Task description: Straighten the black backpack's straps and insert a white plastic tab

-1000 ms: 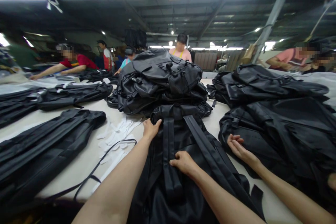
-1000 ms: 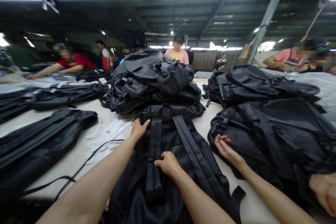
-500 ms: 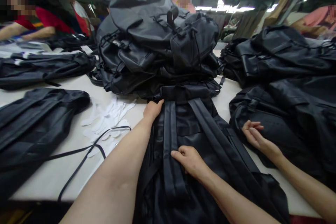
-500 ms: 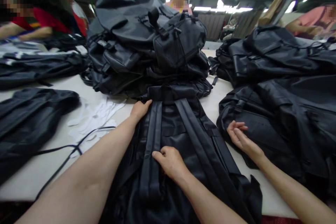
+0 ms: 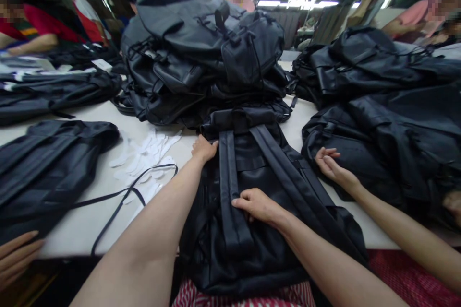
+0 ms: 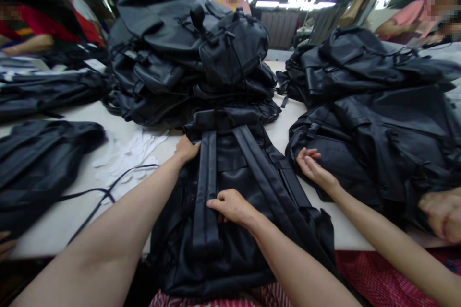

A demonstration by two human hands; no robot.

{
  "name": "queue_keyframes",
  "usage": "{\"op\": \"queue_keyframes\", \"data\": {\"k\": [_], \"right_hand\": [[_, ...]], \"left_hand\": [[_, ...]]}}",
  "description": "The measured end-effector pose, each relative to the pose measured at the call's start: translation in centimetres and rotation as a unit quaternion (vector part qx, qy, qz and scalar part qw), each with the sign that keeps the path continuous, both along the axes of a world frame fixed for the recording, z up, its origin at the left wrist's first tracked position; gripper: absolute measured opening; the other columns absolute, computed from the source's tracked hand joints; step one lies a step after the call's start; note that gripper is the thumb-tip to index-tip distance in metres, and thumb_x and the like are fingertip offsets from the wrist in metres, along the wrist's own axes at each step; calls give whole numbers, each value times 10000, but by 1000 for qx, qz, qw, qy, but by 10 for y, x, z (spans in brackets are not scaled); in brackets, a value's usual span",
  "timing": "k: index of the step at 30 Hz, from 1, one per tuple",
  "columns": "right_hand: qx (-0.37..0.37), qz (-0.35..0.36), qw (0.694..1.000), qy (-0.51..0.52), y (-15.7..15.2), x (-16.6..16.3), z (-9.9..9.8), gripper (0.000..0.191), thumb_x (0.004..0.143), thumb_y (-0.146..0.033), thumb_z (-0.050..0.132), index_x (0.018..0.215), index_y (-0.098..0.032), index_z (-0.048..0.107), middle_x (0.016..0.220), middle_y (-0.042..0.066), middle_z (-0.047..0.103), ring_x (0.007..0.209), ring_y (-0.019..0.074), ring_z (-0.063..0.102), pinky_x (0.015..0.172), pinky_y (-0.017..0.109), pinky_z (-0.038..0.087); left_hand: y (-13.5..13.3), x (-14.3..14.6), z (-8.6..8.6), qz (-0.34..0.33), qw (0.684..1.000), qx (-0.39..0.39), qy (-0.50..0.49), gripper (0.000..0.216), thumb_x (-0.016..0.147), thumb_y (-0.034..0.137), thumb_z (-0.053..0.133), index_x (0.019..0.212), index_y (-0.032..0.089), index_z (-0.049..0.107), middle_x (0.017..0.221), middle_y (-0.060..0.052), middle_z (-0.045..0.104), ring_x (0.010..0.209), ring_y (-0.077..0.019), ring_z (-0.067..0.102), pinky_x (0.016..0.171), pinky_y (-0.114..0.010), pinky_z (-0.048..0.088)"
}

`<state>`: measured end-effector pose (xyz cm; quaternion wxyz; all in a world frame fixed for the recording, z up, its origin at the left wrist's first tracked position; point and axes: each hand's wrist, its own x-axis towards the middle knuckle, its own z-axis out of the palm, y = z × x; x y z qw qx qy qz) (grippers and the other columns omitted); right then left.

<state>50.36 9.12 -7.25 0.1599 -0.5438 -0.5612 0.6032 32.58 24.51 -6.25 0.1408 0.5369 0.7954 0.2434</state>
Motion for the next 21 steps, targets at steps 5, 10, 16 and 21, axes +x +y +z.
{"op": "queue_keyframes", "data": {"k": [5,10,16,21], "right_hand": [[6,2,999,39,0,3,1,240,756,-276,567,555,-167,493,422,-41,505,387,88,492,366,168,379],[15,5,998,66,-4,7,1,243,750,-287,592,560,-164,504,418,-36,511,387,97,503,350,169,369],[21,-27,993,109,-13,8,4,239,787,-257,563,580,-160,493,433,-41,503,391,87,495,383,174,404],[-6,-65,987,145,-29,4,9,222,832,-233,506,628,-149,492,477,-40,505,408,76,496,394,169,415]], "left_hand": [[-130,2,40,-141,986,76,-54,334,832,412,468,1046,177,571,983,-70,658,915,-198,605,807,-285,443],[-245,18,46,-194,977,-37,-87,323,820,477,464,841,191,613,770,-30,665,713,-177,611,677,-263,443],[-252,28,34,-151,977,-75,-132,456,769,511,521,1016,140,614,946,-107,679,899,-246,622,792,-315,445],[-248,29,36,-178,911,-141,-345,422,783,485,523,997,142,644,942,-73,693,871,-226,632,733,-291,477]]}}
